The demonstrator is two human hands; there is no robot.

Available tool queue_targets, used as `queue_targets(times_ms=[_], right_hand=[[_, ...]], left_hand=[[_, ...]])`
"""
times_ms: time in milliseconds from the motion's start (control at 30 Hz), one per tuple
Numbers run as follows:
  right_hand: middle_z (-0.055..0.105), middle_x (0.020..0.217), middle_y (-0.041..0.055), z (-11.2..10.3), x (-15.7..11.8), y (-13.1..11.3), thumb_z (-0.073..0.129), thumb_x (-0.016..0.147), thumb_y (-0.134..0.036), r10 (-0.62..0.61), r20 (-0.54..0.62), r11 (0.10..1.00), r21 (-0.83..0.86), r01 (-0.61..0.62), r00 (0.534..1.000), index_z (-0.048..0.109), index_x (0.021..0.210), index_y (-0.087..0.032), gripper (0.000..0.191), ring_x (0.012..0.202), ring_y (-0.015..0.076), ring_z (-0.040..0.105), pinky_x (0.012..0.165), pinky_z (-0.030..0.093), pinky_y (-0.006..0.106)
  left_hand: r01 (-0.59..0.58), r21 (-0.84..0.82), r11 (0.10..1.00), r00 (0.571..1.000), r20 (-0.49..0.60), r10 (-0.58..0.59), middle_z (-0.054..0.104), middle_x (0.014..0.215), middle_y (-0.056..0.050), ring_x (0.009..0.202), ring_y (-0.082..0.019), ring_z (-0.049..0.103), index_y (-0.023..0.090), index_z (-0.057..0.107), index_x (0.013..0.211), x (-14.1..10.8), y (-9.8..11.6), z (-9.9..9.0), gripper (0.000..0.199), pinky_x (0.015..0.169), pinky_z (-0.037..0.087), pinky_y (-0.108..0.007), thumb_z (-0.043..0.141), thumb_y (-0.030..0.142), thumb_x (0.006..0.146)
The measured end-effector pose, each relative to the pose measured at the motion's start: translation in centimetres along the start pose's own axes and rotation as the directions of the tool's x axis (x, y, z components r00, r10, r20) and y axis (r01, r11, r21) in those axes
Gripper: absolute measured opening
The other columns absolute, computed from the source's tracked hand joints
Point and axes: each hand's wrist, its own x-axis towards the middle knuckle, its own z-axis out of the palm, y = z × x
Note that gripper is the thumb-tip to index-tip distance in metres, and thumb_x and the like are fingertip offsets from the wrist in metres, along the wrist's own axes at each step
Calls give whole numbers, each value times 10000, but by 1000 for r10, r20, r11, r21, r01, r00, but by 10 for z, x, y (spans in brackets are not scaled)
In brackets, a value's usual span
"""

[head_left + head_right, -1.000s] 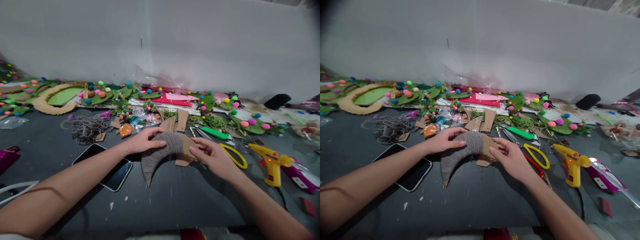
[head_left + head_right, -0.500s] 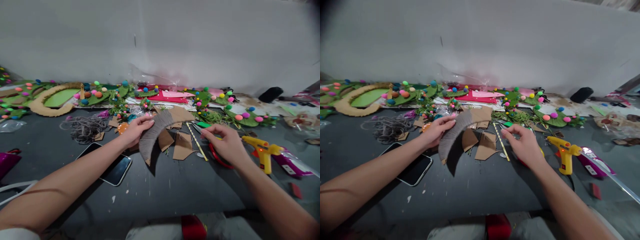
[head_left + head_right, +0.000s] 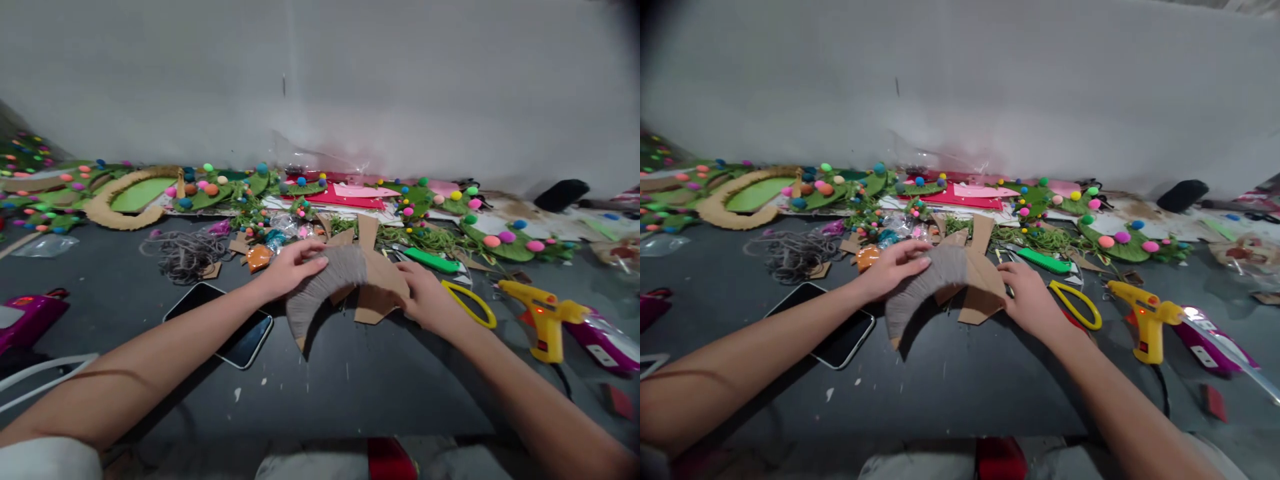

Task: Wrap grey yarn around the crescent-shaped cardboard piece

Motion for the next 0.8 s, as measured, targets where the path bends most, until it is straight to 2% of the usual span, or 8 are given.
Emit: queue_targets(times_ms=[100,200,267,400,533,667,733,800], right_hand=[[733,1078,139,-1,-1,2,516,970,-339,37,-80,999,-5,-38,996,728,776,-187,325,1012,315,674,917,522,506],[728,1096,133,-3,-1,4,477,998,-360,80,-173,997,25,-77,982,731,881,-185,330,1030,294,681,942,522,478],[720,1147,137,-4,-1,5,489,994,-357,83,-186,997,28,-79,979,721,1074,-168,310,1064,290,680,955,527,463],[706,1188,125,-5,-3,3,527,987,-398,78,-114,996,45,-73,990,697,1141,-179,317,1089,279,676,939,534,432],[709,1185,89,-6,-7,0,548,986,-408,83,-86,993,88,-76,993,701,1103,-225,266,1094,263,675,900,536,399],[723,1134,74,-8,-5,-9,570,981,-374,94,-121,984,160,-74,988,710,1059,-234,212,1050,245,683,888,532,385],[732,1079,72,-8,4,-22,580,976,-344,67,-153,977,210,-34,986,712,1041,-224,190,992,230,688,875,536,379],[736,1048,68,-6,20,-43,591,968,-318,12,-139,961,275,27,990,718,1057,-219,184,953,220,691,867,543,378]], left_hand=[[-187,340,922,981,114,157,734,1069,-95,947,-209,678,182,686,1125,-4,3,6,300,857,548,-375,709,339,870],[-300,696,652,952,172,254,674,1267,-124,1113,-252,657,196,665,1179,-8,22,-7,295,946,535,-415,601,351,936],[-201,899,389,974,140,180,662,1314,-115,1161,-295,645,217,681,1190,-13,41,-34,307,980,517,-451,572,344,933],[274,961,-47,961,-271,57,602,1427,-158,1277,-394,568,193,641,1325,-34,70,-113,497,1032,468,-529,627,316,844],[446,894,-48,894,-447,-13,719,1174,-194,1075,-418,645,161,726,1212,-52,72,-162,504,879,514,-546,729,264,719],[522,850,65,843,-526,115,747,1059,-112,853,-294,641,228,782,1074,-51,69,-158,326,720,493,-401,623,214,791],[426,889,166,848,-456,269,737,1093,-65,876,-221,622,227,760,1121,-47,69,-145,333,736,471,-325,566,181,853],[173,932,318,828,-313,465,734,984,-43,808,-157,598,189,769,1055,-44,69,-129,270,705,450,-269,565,158,881]])
